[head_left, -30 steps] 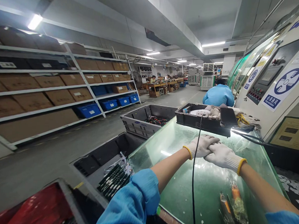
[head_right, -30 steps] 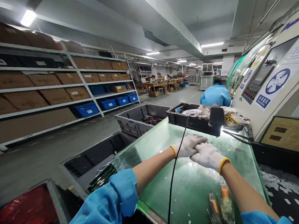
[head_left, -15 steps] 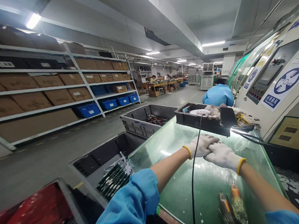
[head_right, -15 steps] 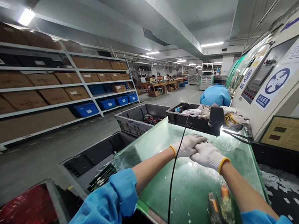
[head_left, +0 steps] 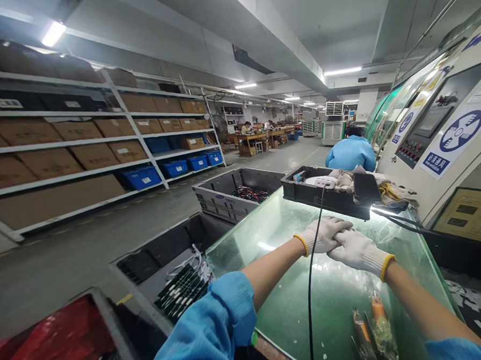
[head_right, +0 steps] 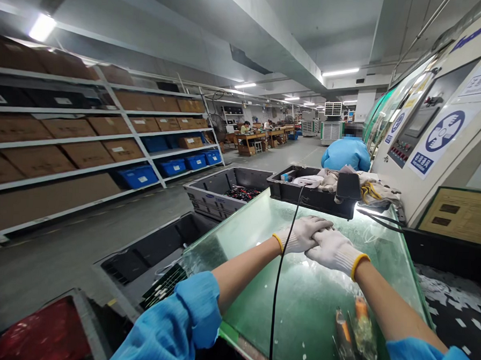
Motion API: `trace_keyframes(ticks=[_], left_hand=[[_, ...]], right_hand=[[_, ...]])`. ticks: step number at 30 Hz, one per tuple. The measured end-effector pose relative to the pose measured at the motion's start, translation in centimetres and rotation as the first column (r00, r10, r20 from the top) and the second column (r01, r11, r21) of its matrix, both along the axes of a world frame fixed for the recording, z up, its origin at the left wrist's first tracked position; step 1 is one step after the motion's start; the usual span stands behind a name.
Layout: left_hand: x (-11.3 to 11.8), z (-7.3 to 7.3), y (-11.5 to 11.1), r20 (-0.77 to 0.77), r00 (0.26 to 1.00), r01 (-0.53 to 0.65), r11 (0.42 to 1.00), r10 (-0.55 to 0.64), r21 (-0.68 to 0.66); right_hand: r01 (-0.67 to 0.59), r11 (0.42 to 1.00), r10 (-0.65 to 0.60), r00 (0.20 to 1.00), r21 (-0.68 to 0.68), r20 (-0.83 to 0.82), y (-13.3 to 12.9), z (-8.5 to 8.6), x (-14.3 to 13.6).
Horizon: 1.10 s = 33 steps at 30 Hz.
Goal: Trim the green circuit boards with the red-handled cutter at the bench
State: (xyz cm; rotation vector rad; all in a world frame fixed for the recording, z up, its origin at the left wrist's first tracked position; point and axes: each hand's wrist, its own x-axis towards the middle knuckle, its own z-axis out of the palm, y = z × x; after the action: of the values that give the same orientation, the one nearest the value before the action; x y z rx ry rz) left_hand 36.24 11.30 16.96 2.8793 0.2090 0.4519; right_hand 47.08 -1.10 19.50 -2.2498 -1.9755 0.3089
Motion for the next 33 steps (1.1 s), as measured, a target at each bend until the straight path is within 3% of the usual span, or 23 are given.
trace_keyframes(ticks=[33], left_hand=[[-0.17, 0.33, -0.33, 0.002, 1.0, -0.007, 1.0, 0.007, -0.013]], right_hand=[[0.015, 1.0, -0.015, 1.0, -0.007, -0.017, 0.08, -0.02, -0.05]])
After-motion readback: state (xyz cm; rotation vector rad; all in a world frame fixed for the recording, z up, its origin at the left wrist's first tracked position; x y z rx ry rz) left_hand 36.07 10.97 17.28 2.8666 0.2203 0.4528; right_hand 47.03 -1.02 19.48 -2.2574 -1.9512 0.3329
